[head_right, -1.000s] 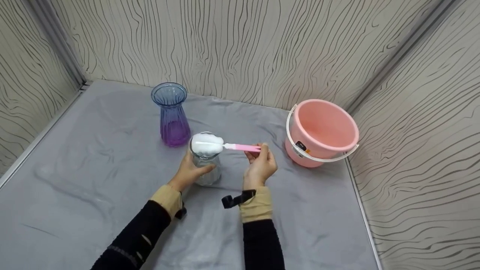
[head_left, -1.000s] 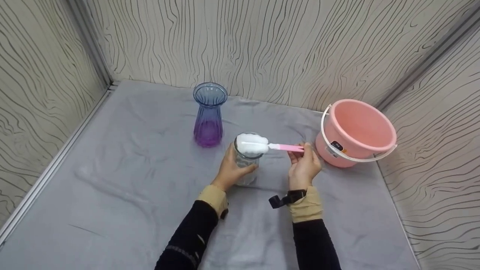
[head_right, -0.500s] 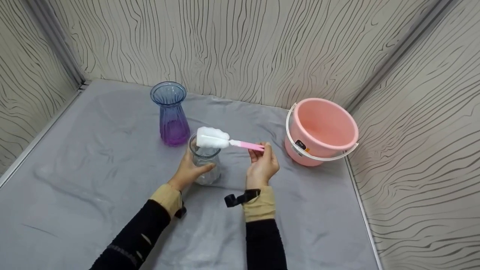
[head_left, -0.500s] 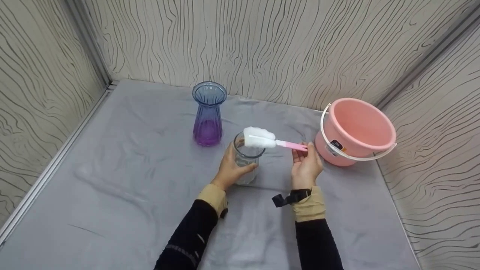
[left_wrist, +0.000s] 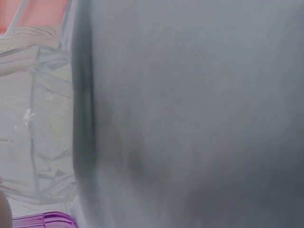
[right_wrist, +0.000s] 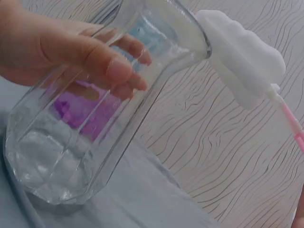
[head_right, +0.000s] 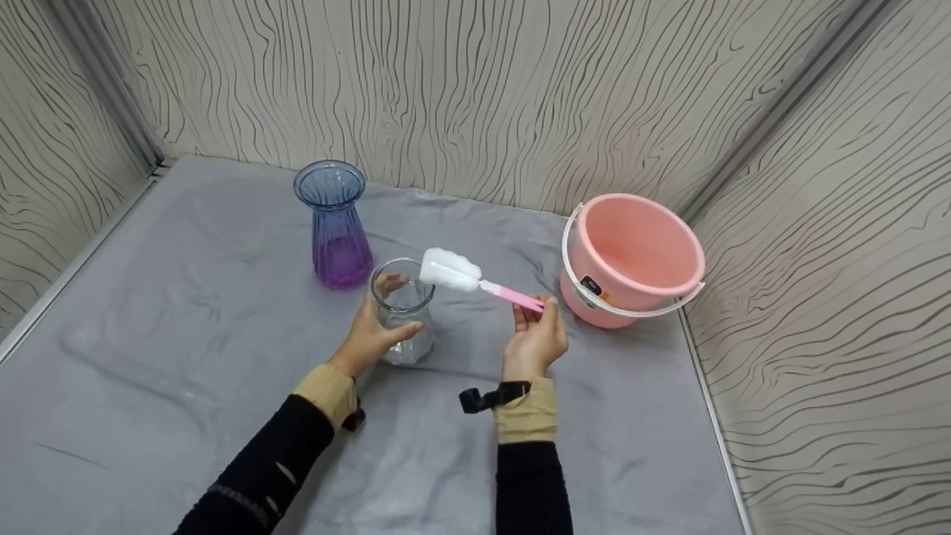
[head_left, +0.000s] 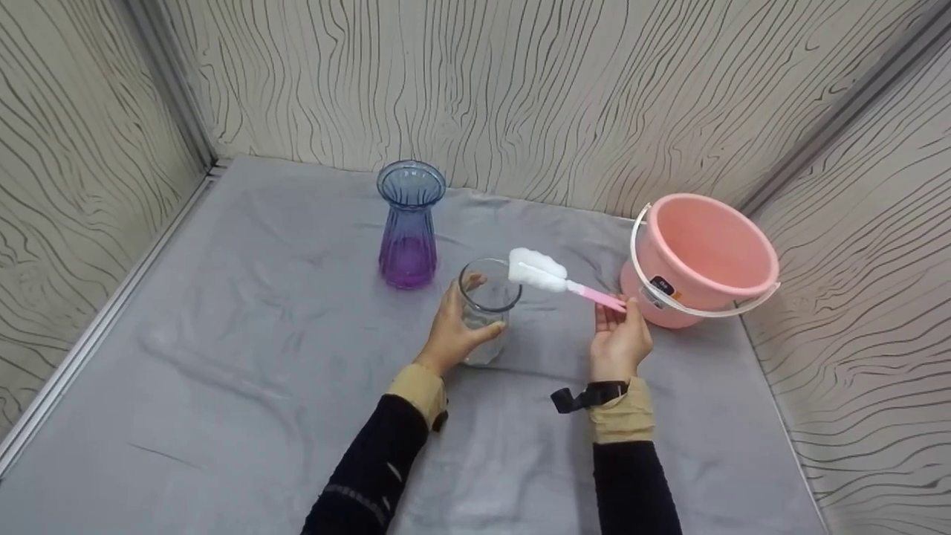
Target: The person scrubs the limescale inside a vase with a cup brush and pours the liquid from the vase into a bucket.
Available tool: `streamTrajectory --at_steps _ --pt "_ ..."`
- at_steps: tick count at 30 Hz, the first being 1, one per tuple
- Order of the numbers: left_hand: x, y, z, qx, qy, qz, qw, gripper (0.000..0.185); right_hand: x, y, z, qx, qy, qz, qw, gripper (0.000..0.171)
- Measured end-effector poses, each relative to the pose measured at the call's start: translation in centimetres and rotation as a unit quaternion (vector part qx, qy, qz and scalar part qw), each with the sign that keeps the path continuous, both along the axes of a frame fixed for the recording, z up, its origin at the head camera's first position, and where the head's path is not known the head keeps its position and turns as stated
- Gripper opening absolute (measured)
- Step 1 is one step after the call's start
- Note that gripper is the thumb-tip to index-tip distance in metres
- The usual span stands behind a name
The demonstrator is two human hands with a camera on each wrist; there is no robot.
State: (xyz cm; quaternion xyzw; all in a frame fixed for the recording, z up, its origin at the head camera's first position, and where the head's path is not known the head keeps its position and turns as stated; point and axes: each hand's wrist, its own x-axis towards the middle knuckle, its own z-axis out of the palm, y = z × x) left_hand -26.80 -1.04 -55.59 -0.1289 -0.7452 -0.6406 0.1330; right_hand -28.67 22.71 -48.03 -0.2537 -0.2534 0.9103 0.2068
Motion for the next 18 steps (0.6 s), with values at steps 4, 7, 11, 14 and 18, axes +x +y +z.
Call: streamTrajectory --at_steps 4,7,11,14,18 --pt "0.0 0.1 -0.1 0.009 0.000 -0.001 1.0000 0.080 0.1 0.7 -0.8 -0.015 -0.011 -0.005 1.000 0.025" --pt "0.0 0.2 -0.1 0.010 -0.004 -0.003 0.9999 0.081 0.3 1.3 -1.3 -0.020 -0.014 -0.010 1.000 0.024" --pt "0.0 0.1 -0.2 -0.002 -0.008 0.000 1.0000 0.082 0.5 2.0 -1.9 -0.032 -0.013 -0.024 0.999 0.028" --pt "0.0 0.1 -0.1 -0.010 -0.008 0.001 0.9999 0.082 0.5 2.4 -2.4 -0.037 -0.011 -0.034 0.999 0.032" --pt "0.0 0.0 0.0 -0.002 -0.010 -0.003 0.9999 0.081 0.4 2.9 -3.1 -0.050 -0.020 -0.042 0.998 0.030"
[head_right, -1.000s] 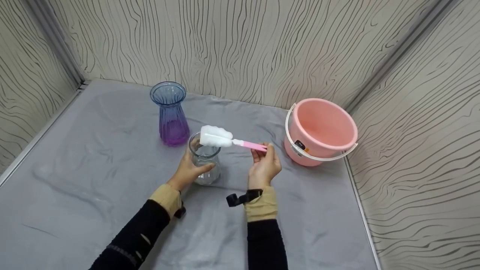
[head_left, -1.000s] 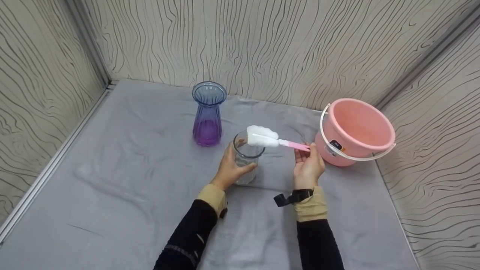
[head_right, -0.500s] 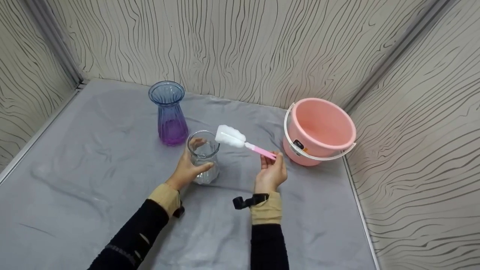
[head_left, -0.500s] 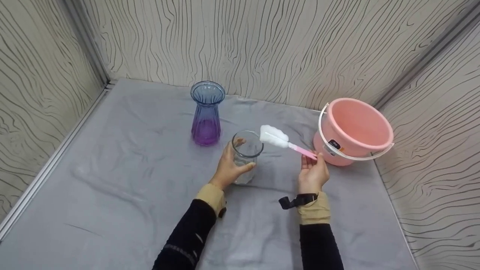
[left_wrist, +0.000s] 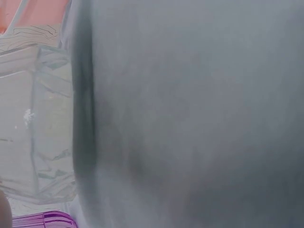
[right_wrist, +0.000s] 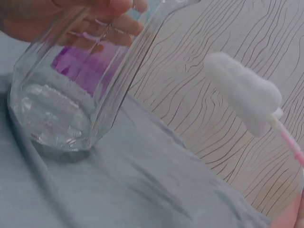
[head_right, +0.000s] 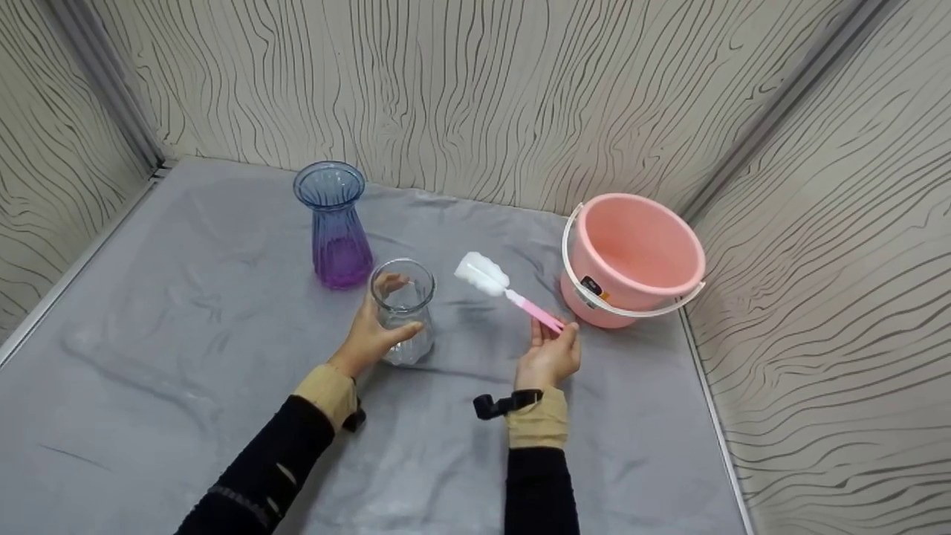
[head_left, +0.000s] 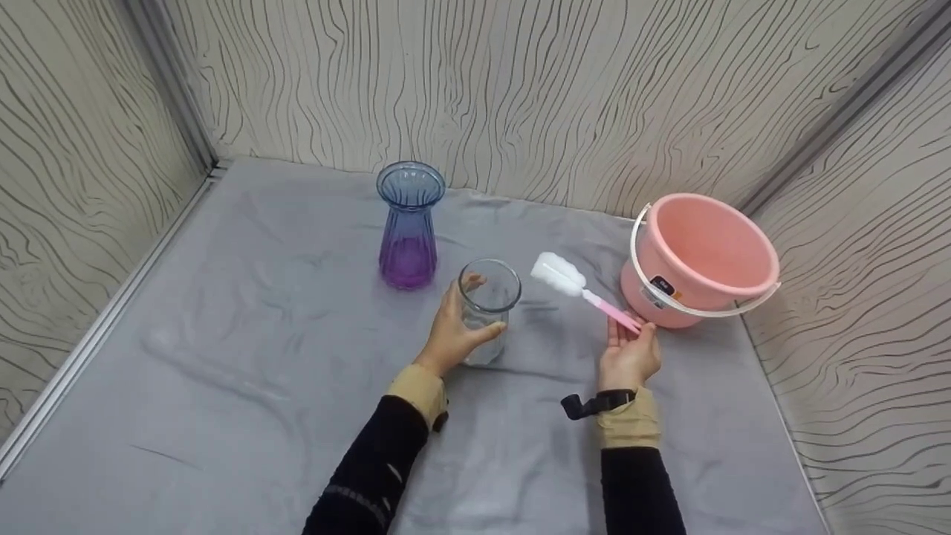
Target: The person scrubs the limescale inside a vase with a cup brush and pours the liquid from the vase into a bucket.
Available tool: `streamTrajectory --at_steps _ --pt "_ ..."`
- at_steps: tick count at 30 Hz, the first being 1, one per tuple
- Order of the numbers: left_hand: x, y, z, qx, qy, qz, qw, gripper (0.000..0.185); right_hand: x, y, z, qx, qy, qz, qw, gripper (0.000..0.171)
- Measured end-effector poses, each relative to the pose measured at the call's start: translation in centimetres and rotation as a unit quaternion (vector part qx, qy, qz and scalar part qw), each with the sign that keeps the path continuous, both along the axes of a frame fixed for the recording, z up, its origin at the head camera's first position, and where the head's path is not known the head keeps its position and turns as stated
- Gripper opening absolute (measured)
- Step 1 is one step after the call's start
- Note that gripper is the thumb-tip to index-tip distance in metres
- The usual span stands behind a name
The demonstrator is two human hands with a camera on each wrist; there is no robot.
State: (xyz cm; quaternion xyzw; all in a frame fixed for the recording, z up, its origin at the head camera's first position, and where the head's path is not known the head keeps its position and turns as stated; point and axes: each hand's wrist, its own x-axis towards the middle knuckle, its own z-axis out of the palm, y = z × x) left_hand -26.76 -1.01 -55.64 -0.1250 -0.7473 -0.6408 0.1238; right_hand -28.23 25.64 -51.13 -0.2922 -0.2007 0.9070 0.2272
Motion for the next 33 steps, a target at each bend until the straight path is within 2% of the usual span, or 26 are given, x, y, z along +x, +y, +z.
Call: streamTrajectory --at_steps 5,9,21,27,33 --pt "0.0 0.1 -0.1 0.014 -0.002 -0.005 0.9999 0.080 -0.1 0.9 -0.9 -0.030 -0.021 -0.016 0.999 0.028" --pt "0.1 0.1 0.0 0.012 -0.007 -0.005 0.9999 0.081 -0.3 1.6 -1.3 -0.034 -0.038 -0.030 0.998 0.027" --pt "-0.1 0.0 0.0 -0.005 0.000 0.001 1.0000 0.081 -0.4 2.3 -2.5 0.020 -0.075 -0.046 0.996 0.023" --pt "-0.1 0.0 -0.1 -0.017 0.013 0.008 0.9997 0.082 -0.2 2.7 -3.2 0.034 -0.100 -0.041 0.994 0.025" --pt "-0.1 0.0 -0.2 -0.005 0.015 0.007 0.9999 0.081 -0.2 3.1 -3.7 0.045 -0.111 -0.020 0.993 0.028"
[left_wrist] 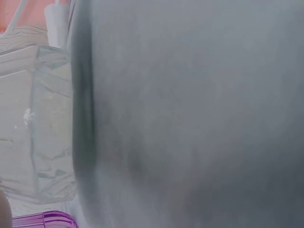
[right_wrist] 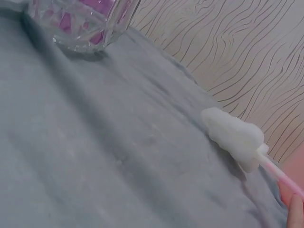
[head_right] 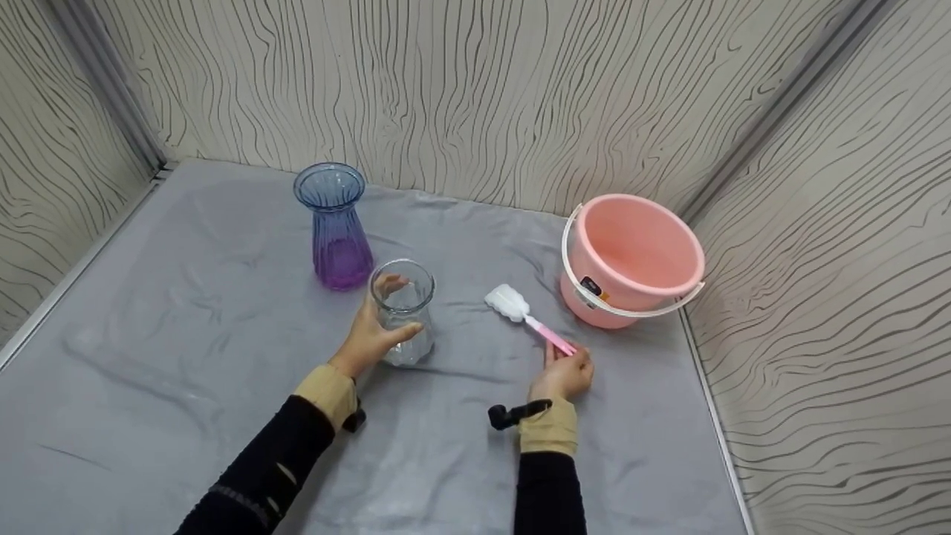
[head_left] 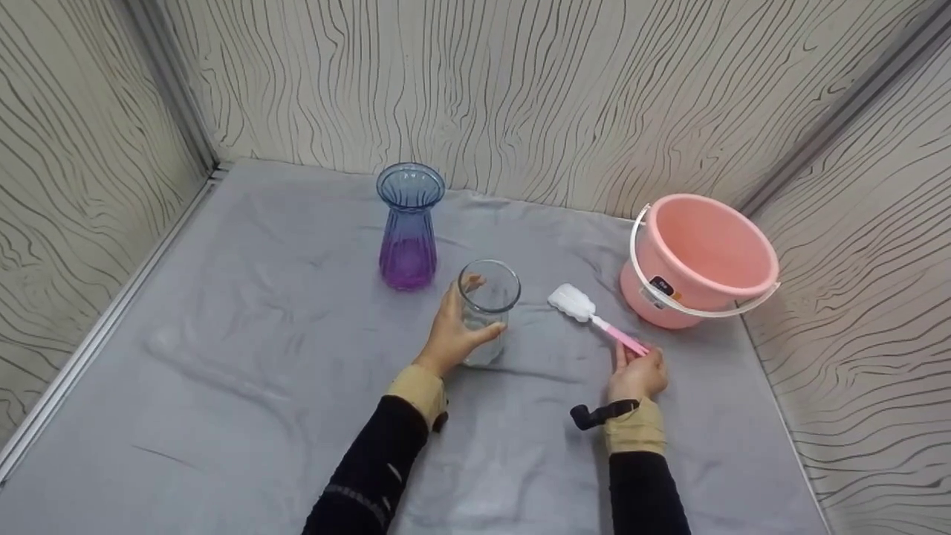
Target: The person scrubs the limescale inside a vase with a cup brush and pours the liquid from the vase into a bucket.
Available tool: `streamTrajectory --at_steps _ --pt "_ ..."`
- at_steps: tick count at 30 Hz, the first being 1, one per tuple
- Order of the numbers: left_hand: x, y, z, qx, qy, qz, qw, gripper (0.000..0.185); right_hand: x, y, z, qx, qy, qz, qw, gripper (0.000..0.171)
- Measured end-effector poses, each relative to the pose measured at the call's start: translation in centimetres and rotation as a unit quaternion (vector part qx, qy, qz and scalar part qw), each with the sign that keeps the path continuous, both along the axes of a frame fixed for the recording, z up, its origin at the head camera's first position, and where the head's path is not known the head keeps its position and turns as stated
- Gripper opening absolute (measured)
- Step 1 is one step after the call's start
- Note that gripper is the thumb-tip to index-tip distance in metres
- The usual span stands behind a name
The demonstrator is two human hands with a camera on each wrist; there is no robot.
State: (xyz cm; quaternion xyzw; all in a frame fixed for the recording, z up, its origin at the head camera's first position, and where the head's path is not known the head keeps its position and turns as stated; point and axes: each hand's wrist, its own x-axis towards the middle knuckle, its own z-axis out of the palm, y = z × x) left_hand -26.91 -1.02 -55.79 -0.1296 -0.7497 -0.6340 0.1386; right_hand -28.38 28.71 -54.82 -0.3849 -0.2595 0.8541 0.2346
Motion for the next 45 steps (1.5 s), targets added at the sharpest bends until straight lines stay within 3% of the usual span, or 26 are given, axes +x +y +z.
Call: streamTrajectory --at_steps 10,14,18,22,25,30,36,38,45 --pt "0.0 -0.1 -0.1 0.000 -0.004 -0.001 1.0000 0.081 0.5 1.3 -0.4 0.075 -0.035 0.049 0.995 0.040" --pt "0.0 -0.1 -0.1 -0.001 -0.002 -0.001 1.0000 0.081 0.9 1.9 -0.5 0.110 -0.045 0.058 0.991 0.034" --pt "0.0 -0.1 -0.1 -0.004 -0.005 -0.002 1.0000 0.081 1.2 2.5 -0.6 0.154 -0.074 0.077 0.982 0.017" --pt "0.0 -0.2 0.0 -0.001 -0.010 -0.004 0.9999 0.080 1.6 3.0 -0.9 0.211 -0.115 0.105 0.965 0.020" --pt "0.0 -0.1 0.1 -0.001 -0.010 -0.004 0.9999 0.080 1.9 3.3 -1.2 0.259 -0.141 0.123 0.948 0.025" --pt "0.0 0.0 0.0 0.000 0.001 -0.001 1.0000 0.080 2.2 3.6 -1.6 0.342 -0.177 0.146 0.911 0.016" --pt "0.0 -0.1 -0.1 -0.005 -0.004 0.003 1.0000 0.081 2.2 3.3 -1.9 0.473 -0.213 0.171 0.838 0.017" --pt "0.0 -0.1 -0.1 -0.004 -0.006 0.001 1.0000 0.082 2.2 3.1 -1.9 0.503 -0.217 0.177 0.818 0.017" --pt "0.0 0.0 0.0 0.006 -0.003 -0.004 1.0000 0.082 2.2 2.7 -2.4 0.569 -0.211 0.178 0.775 0.009"
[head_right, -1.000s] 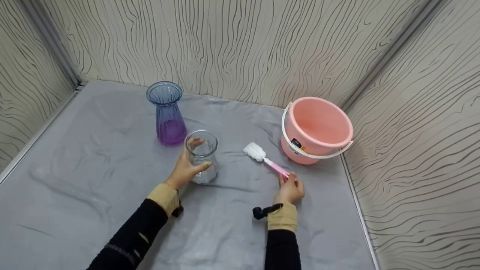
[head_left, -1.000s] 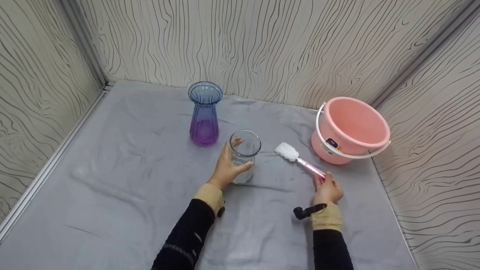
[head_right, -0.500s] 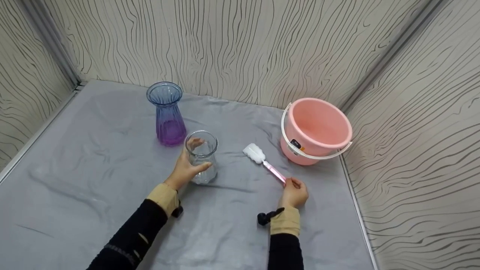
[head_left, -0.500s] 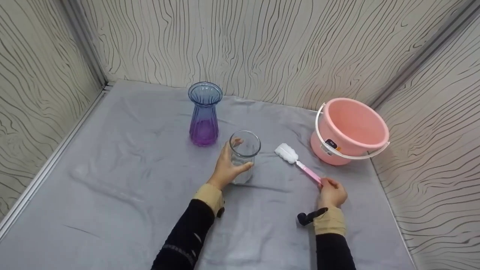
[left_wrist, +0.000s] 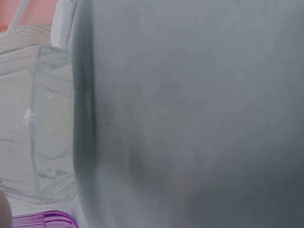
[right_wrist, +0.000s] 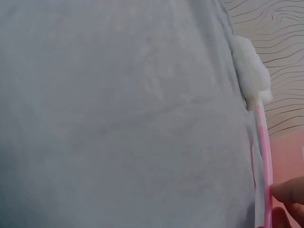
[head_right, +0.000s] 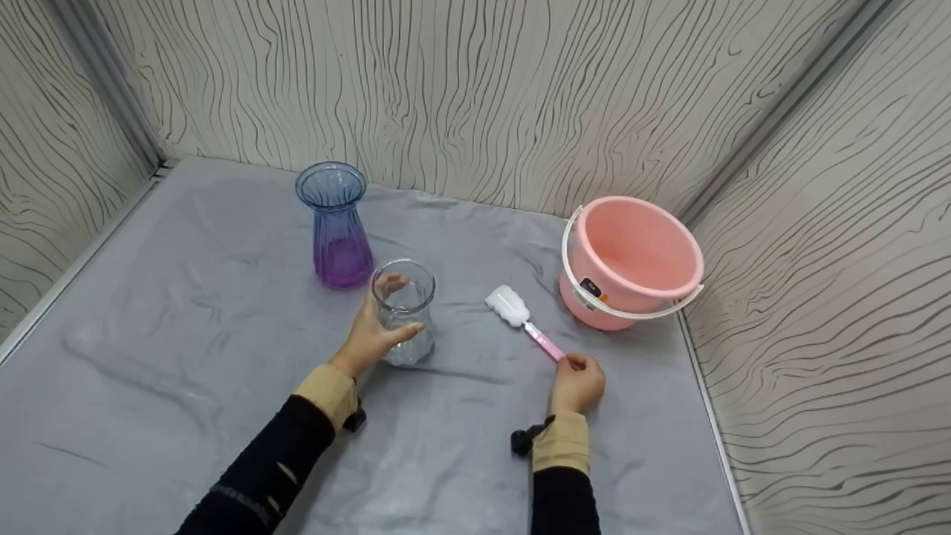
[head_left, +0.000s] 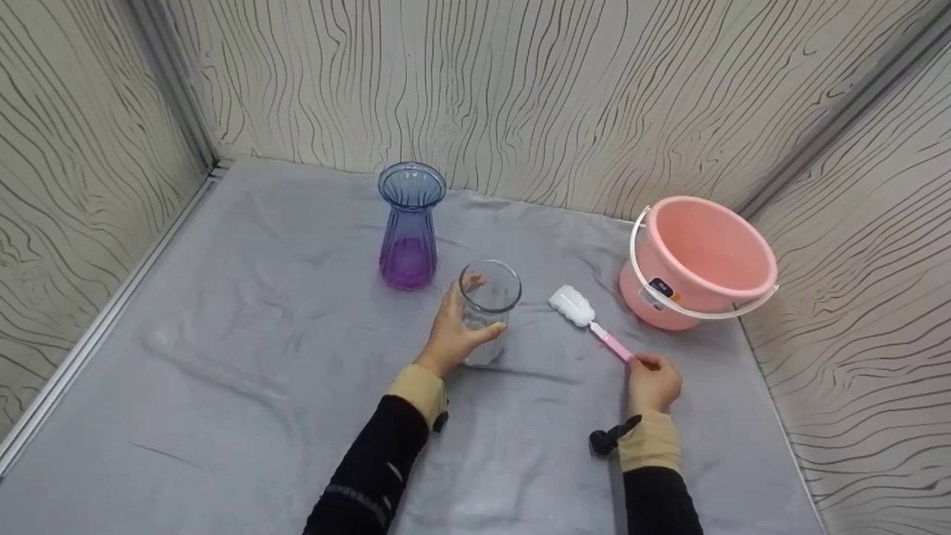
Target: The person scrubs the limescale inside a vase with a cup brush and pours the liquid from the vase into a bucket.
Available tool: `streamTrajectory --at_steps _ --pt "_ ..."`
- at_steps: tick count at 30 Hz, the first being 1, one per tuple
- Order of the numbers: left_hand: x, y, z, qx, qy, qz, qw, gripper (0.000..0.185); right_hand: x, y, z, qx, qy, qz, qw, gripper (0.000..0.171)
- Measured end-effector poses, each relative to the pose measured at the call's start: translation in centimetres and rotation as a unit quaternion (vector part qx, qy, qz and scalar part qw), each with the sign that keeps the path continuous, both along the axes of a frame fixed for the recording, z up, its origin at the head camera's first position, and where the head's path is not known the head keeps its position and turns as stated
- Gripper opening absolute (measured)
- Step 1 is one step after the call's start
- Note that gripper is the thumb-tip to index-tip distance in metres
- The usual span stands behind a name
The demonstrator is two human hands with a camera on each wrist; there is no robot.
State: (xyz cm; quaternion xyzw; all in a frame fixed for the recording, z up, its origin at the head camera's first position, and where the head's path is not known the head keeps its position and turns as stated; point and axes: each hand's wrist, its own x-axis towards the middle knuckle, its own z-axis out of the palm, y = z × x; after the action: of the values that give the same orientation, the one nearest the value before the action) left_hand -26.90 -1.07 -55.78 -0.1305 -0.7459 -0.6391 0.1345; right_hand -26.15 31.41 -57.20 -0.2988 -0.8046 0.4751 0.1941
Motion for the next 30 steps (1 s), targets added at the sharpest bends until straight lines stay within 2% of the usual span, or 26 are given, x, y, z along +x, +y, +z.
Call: streamTrajectory --at_steps 6,11,17,25,30 --pt "0.0 0.2 0.0 0.000 -0.003 -0.004 1.0000 0.081 0.3 0.4 -0.4 0.039 -0.012 0.014 0.999 0.006" --pt "0.0 0.1 0.0 -0.007 -0.011 -0.003 0.9999 0.082 0.4 0.3 0.0 0.064 -0.035 0.030 0.997 0.012" --pt "0.0 0.0 -0.1 0.001 -0.002 -0.001 1.0000 0.081 0.3 -0.2 0.8 0.073 -0.067 0.081 0.992 0.022" --pt "0.0 0.1 -0.1 0.006 -0.001 0.000 1.0000 0.081 0.4 -1.3 2.4 0.045 -0.155 0.138 0.977 0.040" --pt "0.0 0.1 0.0 -0.003 0.002 0.005 1.0000 0.080 0.2 -2.4 3.2 0.065 -0.180 0.176 0.966 0.048"
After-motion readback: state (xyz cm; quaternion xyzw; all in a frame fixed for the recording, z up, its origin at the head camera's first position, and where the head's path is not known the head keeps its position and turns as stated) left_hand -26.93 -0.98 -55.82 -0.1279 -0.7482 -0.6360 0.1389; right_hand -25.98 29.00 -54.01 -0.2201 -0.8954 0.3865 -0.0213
